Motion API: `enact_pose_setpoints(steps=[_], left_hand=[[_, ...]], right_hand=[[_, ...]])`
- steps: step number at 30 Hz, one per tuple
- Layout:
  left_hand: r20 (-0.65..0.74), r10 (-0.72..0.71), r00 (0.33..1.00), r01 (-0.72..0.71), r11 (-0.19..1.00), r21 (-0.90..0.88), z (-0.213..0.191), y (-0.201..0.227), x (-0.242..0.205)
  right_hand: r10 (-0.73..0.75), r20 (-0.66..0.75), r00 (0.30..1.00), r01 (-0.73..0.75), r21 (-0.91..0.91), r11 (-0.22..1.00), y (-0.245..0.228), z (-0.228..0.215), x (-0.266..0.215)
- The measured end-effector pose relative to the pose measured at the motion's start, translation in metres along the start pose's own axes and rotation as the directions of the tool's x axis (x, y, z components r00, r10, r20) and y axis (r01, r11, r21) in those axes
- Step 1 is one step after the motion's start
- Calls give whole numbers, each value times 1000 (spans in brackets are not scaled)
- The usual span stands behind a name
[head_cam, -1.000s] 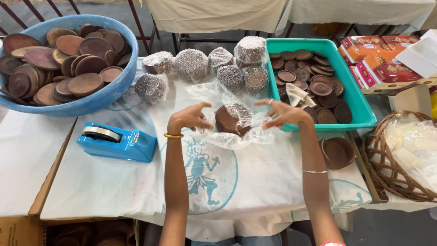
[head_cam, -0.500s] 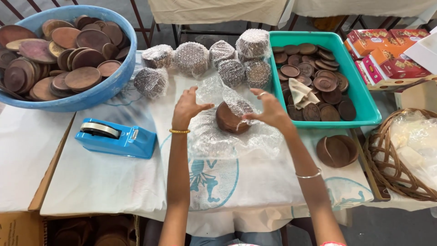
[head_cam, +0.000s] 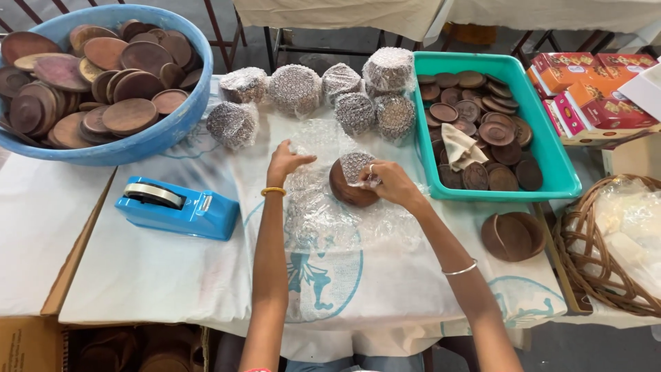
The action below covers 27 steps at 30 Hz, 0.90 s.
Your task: The person wipes small round wooden dishes with a cloth, then wraps each dish in bubble wrap and places the wrapped items on the table. The person repeats this process for several dishes, stacking them in a pile as they finish.
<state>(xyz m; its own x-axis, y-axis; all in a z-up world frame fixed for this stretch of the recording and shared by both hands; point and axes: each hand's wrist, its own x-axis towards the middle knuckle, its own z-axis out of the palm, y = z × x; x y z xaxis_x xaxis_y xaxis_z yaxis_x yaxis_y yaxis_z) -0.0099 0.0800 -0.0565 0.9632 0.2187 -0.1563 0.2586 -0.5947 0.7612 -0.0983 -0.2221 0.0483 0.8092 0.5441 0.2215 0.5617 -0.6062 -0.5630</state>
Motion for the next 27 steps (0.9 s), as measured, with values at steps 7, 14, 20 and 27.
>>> enact_pose_setpoints(steps=[7,14,20,27], left_hand=[[220,325,920,-211,883,-420,0,61,-38],[382,366,849,-259,917,-302,15,91,-66],[336,402,852,-322,908,-269,30,74,-49],[173,367,914,-289,888,-357,32,50,-21]], right_hand=[[-75,82,994,77,-24,997,-13,-13,0],[107,-78,991,-98,108,989,8,5,6],[297,-296,908,-276,113,955,46,5,41],[282,68,957,-273,543,794,105,30,80]])
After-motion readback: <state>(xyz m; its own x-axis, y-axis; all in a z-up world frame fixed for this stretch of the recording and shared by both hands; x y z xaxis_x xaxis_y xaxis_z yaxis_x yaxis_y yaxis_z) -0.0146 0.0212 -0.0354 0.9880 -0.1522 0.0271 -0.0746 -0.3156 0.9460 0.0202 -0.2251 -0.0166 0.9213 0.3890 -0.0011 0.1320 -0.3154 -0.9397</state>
